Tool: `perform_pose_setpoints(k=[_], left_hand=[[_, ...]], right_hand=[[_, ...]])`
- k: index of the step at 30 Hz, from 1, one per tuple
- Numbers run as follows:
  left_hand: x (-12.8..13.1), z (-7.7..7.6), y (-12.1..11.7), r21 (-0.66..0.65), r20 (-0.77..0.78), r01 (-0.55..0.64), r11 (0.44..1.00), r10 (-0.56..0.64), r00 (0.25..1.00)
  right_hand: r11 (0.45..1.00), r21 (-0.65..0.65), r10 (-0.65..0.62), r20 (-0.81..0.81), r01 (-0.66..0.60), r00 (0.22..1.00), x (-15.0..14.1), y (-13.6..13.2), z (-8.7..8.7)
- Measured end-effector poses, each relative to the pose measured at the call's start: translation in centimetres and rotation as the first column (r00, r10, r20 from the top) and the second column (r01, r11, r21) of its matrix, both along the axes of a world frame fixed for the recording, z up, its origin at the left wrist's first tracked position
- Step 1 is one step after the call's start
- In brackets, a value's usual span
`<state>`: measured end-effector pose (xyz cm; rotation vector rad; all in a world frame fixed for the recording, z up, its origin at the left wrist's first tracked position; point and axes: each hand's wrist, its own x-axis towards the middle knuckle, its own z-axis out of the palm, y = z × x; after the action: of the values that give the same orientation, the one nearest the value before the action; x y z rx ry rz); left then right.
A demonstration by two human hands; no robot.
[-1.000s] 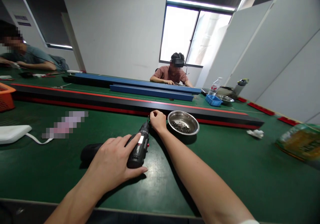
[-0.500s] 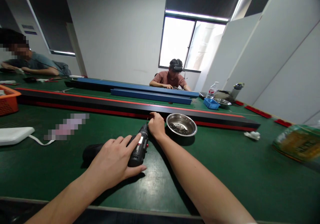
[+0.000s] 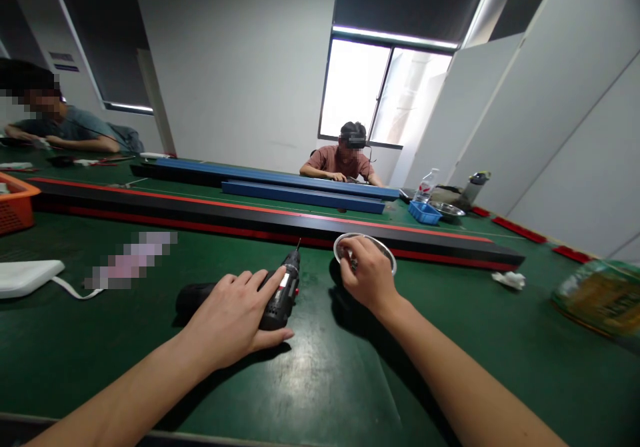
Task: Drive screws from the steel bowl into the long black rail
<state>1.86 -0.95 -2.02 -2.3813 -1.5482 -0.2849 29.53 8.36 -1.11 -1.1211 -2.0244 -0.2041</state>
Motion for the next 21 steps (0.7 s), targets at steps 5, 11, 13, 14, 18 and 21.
perform_pose_setpoints(k=[5, 11, 13, 14, 18, 21], left_hand=[[0.2, 0.0, -0.1, 0.005, 0.014, -0.018, 1.0, 0.017, 1.0], [0.2, 0.0, -0.1, -0.013, 0.048, -0.038, 0.999, 0.039, 0.998], [0.1, 0.0, 0.0, -0.022, 0.039, -0.028, 0.999, 0.029, 0.999], [0.1, 0.0, 0.1, -0.026, 0.034, -0.023, 0.999, 0.024, 0.999], [-0.1, 0.0, 0.3, -0.036, 0.02, -0.026, 0.999, 0.027, 0.999], [-0.1, 0.0, 0.4, -0.043, 0.008, -0.032, 0.999, 0.032, 0.999]], right_hand=[[0.941, -0.168, -0.295, 0.016, 0.294, 0.955, 3.7, 2.4, -0.3], [0.892, -0.332, -0.303, 0.069, 0.308, 0.951, 3.7, 3.0, -0.9], [0.879, -0.356, -0.306, 0.09, 0.317, 0.948, 3.5, 2.8, -0.7], [0.872, -0.367, -0.308, 0.103, 0.324, 0.946, 3.5, 2.7, -0.5], [0.855, -0.396, -0.295, 0.159, 0.334, 0.942, 3.4, 2.4, 0.1], [0.844, -0.412, -0.295, 0.18, 0.344, 0.938, 3.4, 2.4, 0.2]])
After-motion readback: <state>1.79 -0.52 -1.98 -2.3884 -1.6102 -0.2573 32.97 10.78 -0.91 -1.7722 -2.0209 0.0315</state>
